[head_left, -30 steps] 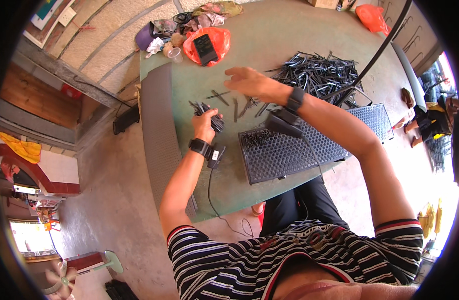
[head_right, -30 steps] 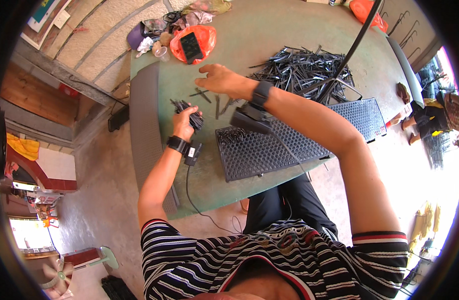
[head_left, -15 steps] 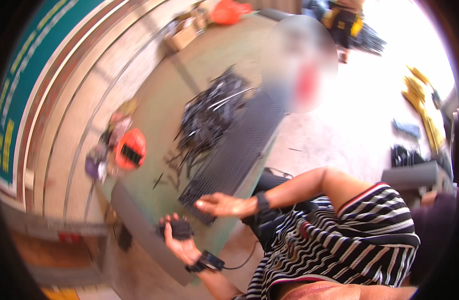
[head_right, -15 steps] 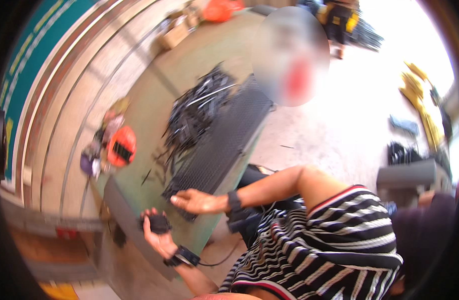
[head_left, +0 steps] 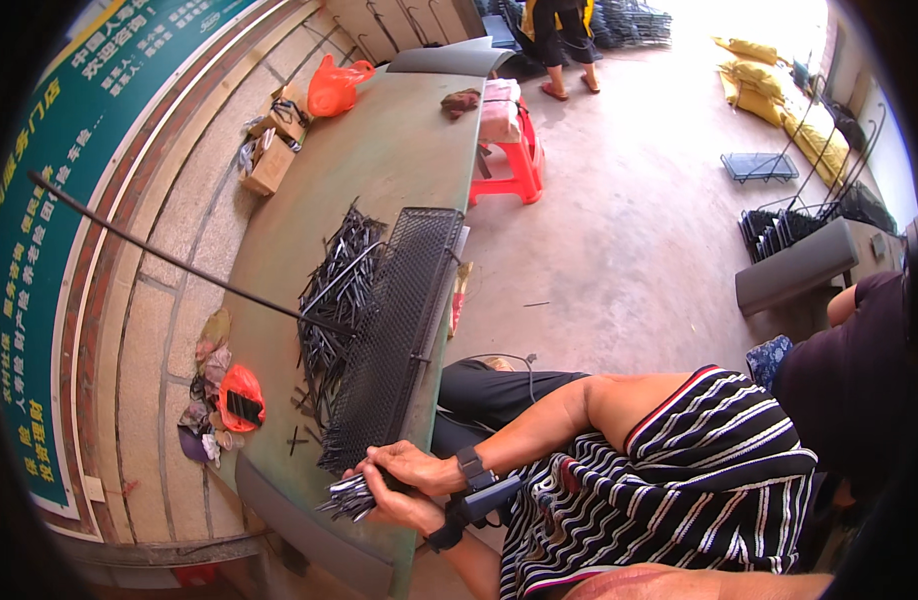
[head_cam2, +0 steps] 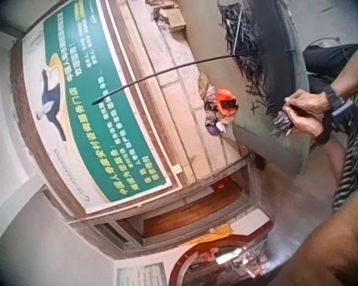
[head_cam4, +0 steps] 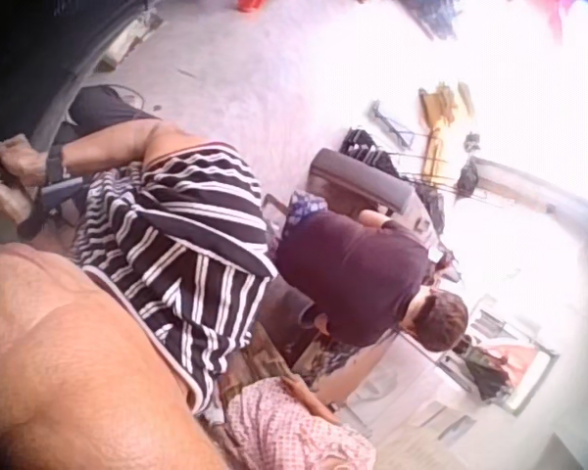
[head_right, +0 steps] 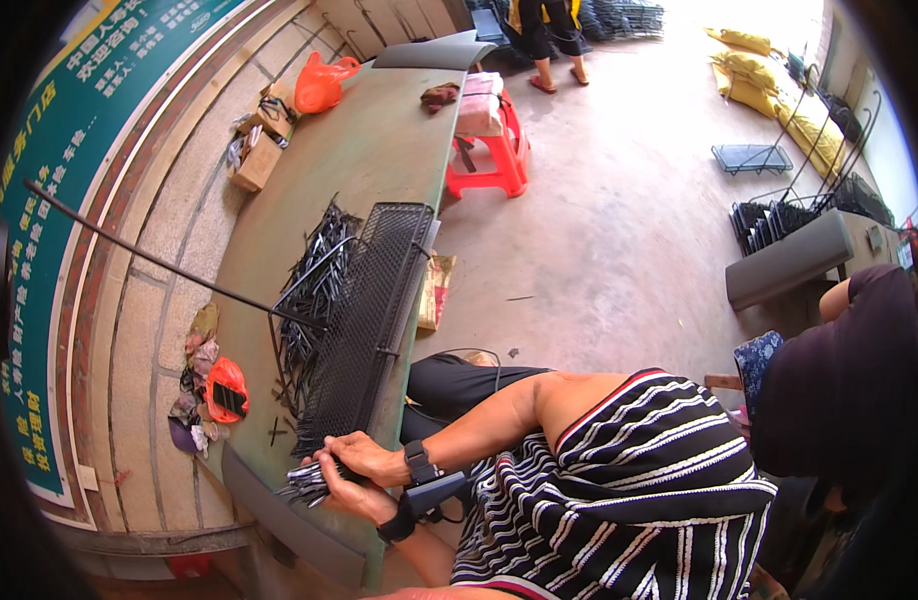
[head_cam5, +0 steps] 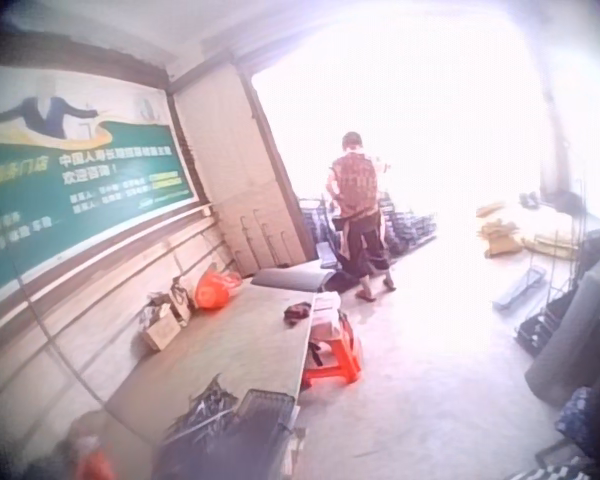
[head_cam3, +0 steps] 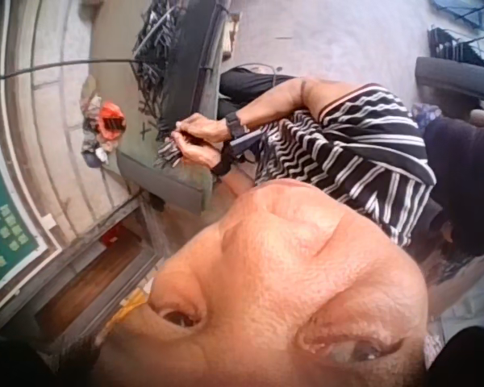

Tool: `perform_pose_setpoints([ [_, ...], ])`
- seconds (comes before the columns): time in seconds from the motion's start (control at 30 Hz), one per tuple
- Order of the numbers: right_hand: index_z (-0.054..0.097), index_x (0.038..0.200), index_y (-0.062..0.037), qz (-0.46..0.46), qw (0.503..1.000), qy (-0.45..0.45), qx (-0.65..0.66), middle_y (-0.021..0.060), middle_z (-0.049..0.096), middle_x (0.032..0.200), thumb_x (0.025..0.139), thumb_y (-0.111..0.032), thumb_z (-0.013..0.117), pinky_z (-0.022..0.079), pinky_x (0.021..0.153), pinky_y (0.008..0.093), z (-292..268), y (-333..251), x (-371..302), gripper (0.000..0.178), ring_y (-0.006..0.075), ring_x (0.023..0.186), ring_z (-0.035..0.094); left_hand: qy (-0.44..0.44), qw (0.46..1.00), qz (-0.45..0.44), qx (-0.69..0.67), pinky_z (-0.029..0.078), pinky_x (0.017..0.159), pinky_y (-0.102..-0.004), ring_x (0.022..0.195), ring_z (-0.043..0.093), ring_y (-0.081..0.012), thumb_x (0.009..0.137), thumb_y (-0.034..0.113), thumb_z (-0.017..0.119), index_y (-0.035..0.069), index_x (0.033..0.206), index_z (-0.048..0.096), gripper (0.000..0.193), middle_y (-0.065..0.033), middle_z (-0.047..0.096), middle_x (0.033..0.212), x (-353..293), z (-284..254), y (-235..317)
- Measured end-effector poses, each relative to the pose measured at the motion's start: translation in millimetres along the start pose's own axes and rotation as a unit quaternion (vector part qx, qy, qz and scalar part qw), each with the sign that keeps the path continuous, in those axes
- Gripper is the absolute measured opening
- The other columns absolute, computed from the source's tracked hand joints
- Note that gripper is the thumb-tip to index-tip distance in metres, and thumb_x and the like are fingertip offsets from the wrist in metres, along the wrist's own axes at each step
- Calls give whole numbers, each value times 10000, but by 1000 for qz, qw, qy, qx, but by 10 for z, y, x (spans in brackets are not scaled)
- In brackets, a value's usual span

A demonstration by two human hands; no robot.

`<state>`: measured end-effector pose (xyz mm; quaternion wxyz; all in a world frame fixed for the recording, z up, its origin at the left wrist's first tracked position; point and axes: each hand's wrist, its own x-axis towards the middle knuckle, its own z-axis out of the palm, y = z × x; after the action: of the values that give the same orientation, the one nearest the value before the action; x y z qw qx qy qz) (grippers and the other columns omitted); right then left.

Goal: The person inserts small metal rods into the holes of a black plastic hanger base. They hold a bundle of rods in their left hand and use their right hand to pick and insert them one by one. The person occasionally adjusts the camera and repositions the hanger base on the table.

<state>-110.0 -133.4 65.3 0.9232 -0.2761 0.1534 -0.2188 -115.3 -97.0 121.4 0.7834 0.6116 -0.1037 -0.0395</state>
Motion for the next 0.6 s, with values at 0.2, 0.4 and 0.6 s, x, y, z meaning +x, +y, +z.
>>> perform_pose_setpoints([
  [0.2,548,1113,-14,153,982,88,63,64,598,1025,936,-423,438,462,772,320,-84,-114,49,459,154,871,545,-28,980,-114,-161,478,768,-309,847,569,-168,813,63,606,10,1117,548,314,-77,578,952,228,-150,-141],
  [0.4,554,955,-64,119,984,86,106,42,588,961,947,-462,369,440,796,342,-94,-164,76,439,149,876,520,-71,995,-30,-58,480,778,-344,867,555,-191,801,26,592,-29,1110,474,336,-110,549,990,42,72,-164],
  [0.6,585,854,-86,-17,1000,9,2,24,589,808,958,-427,352,441,642,338,-397,243,342,425,137,742,540,-143,987,24,-64,474,808,-360,880,552,-191,811,7,586,-29,1129,449,348,-117,532,1023,134,-88,-508],
])
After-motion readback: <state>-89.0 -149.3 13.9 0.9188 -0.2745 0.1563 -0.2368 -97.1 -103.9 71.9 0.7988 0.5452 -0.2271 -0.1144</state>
